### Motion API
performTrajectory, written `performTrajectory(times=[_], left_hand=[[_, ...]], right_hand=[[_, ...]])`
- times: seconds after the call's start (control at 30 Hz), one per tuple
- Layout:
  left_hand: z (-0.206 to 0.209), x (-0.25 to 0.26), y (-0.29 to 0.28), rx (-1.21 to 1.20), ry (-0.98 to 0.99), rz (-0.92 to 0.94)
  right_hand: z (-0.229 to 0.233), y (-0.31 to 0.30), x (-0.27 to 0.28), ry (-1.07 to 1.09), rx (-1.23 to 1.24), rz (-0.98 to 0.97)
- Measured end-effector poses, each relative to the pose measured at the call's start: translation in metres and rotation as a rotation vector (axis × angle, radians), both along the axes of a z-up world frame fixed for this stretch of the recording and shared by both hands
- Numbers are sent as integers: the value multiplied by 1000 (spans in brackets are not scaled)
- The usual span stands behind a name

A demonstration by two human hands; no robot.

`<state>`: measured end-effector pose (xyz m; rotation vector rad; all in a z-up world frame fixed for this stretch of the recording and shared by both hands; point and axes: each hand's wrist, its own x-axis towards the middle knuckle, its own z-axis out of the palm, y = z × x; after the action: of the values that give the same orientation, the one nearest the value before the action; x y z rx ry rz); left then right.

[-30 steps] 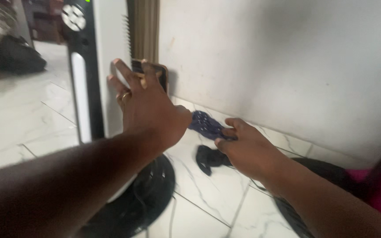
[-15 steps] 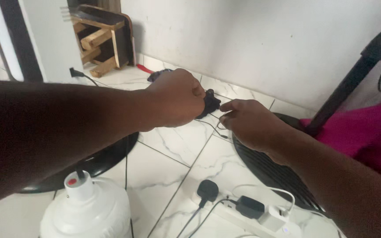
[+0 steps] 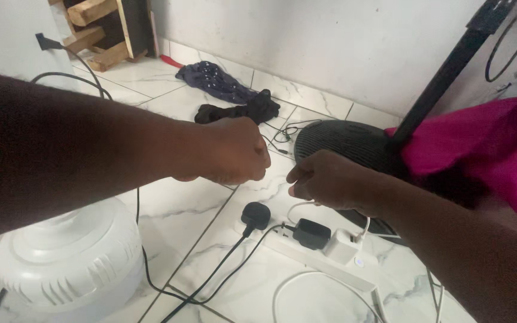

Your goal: The person plugs a smartphone charger into a power strip and connects the cable to a smartphone, then moves to another room and plugs a laptop charger into a wall socket and power strip. The person also plugs in a portable power station and a fan.

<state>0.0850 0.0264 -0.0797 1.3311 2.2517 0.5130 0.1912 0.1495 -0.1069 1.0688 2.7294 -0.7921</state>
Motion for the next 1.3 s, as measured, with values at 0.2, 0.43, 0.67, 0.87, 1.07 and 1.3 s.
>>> performTrajectory(times=[0.2,0.43,0.67,0.87,1.07,1.3], left_hand=[[-14,7,6,-127,22,-26],[-52,3,9,-195,358,-328],[-84,-4,13,-158,416,-455],[-93,0,11,-139,370,-447],[-95,9,19,-190,519,-465],[-100,6,25,-172,595,-501]], right_hand=[[5,3,-3,-15,157,145],[-4,1,-23,-332,288,387],[-6,-9,-41,-576,374,269],[-6,-28,-41,-728,318,348],[-18,-38,-36,-732,395,432],[-23,-35,-35,-686,344,304]])
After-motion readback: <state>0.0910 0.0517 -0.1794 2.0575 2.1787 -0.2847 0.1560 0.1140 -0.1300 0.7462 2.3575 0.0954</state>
